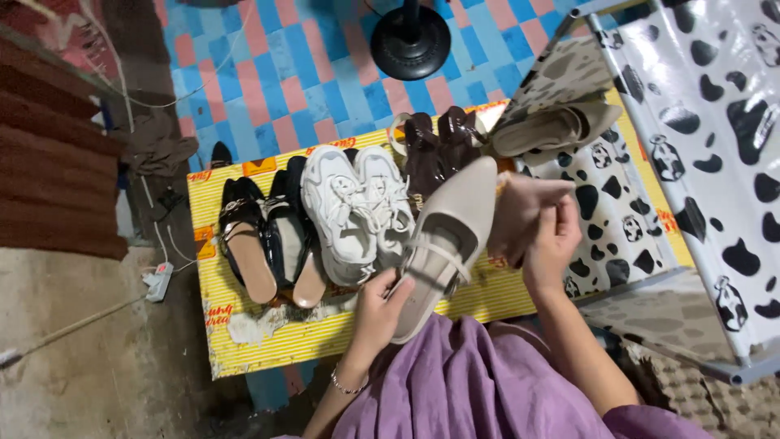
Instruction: Wiping and cleaning several pairs of shoes and sandals using a cloth.
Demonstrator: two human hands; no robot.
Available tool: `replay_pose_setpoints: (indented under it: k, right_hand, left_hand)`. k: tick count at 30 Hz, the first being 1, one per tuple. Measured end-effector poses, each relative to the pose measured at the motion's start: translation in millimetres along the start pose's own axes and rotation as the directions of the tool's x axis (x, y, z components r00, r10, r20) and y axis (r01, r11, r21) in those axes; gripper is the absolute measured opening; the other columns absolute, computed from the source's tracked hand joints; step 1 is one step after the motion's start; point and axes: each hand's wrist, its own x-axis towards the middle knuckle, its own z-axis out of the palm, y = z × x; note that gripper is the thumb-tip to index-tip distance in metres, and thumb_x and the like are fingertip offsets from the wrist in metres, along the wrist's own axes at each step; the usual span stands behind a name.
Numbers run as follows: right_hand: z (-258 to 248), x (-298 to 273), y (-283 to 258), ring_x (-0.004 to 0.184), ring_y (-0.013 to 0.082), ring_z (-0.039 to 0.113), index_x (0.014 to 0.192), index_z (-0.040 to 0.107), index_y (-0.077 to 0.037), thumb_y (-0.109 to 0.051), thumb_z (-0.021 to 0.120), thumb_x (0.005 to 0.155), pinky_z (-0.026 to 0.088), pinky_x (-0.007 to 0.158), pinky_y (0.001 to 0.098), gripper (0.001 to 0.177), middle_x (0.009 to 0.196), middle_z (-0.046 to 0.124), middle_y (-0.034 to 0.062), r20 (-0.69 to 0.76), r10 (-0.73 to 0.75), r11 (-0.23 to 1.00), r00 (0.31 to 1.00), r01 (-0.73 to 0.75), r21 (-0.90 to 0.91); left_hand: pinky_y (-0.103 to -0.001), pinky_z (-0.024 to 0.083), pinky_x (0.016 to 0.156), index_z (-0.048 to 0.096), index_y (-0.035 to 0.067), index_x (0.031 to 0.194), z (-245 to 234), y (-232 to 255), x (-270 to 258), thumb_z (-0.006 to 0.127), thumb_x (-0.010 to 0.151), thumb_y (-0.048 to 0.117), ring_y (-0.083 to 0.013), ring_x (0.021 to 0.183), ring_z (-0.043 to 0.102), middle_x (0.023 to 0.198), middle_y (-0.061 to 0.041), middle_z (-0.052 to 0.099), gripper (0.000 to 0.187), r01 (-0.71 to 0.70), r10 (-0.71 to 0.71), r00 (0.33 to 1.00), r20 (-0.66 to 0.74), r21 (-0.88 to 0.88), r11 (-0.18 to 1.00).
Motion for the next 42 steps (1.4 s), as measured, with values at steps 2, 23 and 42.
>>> replay_pose_setpoints:
  k: [2, 23, 42]
  right_hand:
    - [-24.9, -17.3, 34.7, 0.102, 0.0107, 0.062, 0.126, 0.066, -0.005, -0.019, 0.049, 0.109, 0.051, 0.092, 0.0276, 0.028, 0.114, 0.067, 0.0018, 0.006, 0.206, 0.972, 0.979, -0.205, 0.115]
    - [-46.0, 27.8, 132.4, 0.099, 0.0206, 0.067, 0.126, 0.061, -0.004, -0.031, 0.053, 0.101, 0.057, 0.081, 0.0412, 0.038, 0.114, 0.069, 0.0068, -0.247, 0.682, 0.713, 0.688, -0.552, 0.432]
    - [-73.2, 89.9, 157.7, 0.111, 0.0284, 0.06, 0.139, 0.057, -0.002, -0.044, 0.053, 0.1, 0.051, 0.094, 0.0455, 0.058, 0.131, 0.061, 0.0126, -0.284, 0.847, 0.526, 0.449, -0.785, 0.328]
  left_hand:
    - [-0.03, 0.048, 0.063, 0.065, -0.002, 0.106, 14.3, -2.7, 16.7, 0.067, 0.097, 0.016, -0.0068, 0.073, 0.057, 0.082, -0.01, 0.067, 0.021, -0.04, 0.042, 0.999, -0.03, 0.048, 0.998]
    - [-0.037, 0.051, 0.1, 0.064, 0.006, 0.126, 73.9, 51.7, 82.9, 0.068, 0.095, 0.023, -0.032, 0.121, 0.061, 0.129, -0.014, 0.059, 0.035, -0.345, 0.215, 0.896, 0.388, 0.304, 0.888]
    - [-0.037, 0.047, 0.104, 0.065, 0.001, 0.122, 24.9, 20.1, 60.3, 0.067, 0.094, 0.011, -0.0305, 0.12, 0.063, 0.126, -0.015, 0.063, 0.029, -0.294, 0.216, 0.94, 0.264, 0.306, 0.905]
